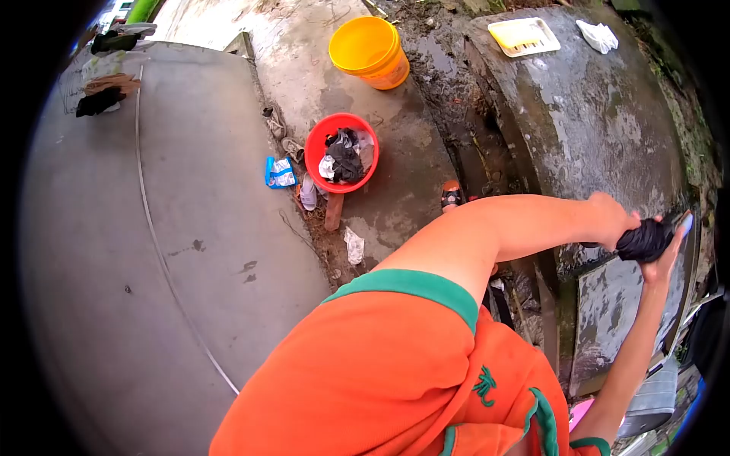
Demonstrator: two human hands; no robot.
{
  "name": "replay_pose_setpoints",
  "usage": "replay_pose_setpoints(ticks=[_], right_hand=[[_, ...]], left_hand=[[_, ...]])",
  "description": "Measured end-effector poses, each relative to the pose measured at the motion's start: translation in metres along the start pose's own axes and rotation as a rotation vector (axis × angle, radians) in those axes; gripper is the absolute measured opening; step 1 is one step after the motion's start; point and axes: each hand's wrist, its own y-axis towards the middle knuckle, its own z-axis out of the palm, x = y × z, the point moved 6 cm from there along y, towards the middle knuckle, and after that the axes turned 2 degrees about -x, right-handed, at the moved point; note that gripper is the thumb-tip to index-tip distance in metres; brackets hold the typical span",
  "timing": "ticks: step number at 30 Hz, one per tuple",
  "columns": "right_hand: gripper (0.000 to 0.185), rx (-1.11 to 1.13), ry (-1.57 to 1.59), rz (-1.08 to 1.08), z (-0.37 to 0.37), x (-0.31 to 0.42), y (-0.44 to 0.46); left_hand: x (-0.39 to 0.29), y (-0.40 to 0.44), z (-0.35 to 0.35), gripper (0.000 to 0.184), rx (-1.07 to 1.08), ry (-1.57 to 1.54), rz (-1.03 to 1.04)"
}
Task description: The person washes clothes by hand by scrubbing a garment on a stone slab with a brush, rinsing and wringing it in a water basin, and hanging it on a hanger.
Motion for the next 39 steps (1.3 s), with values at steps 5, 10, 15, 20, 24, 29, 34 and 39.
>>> replay_pose_setpoints(ticks=[5,10,15,20,24,29,34,39], right_hand=[[0.019,-0.135,-0.175,-0.188,-0.092,0.013,0.041],[0.016,-0.109,-0.828,-0.604,0.003,0.092,0.013],[0.009,0.5,-1.503,-1.185,0.162,0.082,-0.062],[0.009,0.415,-1.304,-1.326,0.151,0.073,-0.095],[0.019,-0.103,-0.213,-0.85,-0.018,0.073,-0.018],[0.025,-0.23,0.26,-0.179,-0.081,-0.004,0.068],[0.026,-0.205,-0.112,-0.069,-0.057,-0.013,0.082],[0.033,-0.358,-0.4,-0.171,-0.029,-0.005,0.086]], left_hand=[[-0.004,-0.018,-0.023,0.065,-0.015,-0.015,0.0],[0.048,0.015,0.061,0.068,-0.438,-1.927,-0.351],[-0.007,-0.024,0.064,0.05,0.438,-1.998,-0.967],[0.003,0.015,0.036,0.036,0.184,-2.635,-0.376],[0.04,0.003,-0.055,0.017,-0.949,-1.941,-0.228],[-0.003,0.016,-0.09,0.02,-1.152,-0.518,0.376],[-0.044,0.004,-0.05,0.023,-0.735,-0.174,0.748],[-0.034,0.004,0.002,0.019,-0.466,-0.043,0.914]])
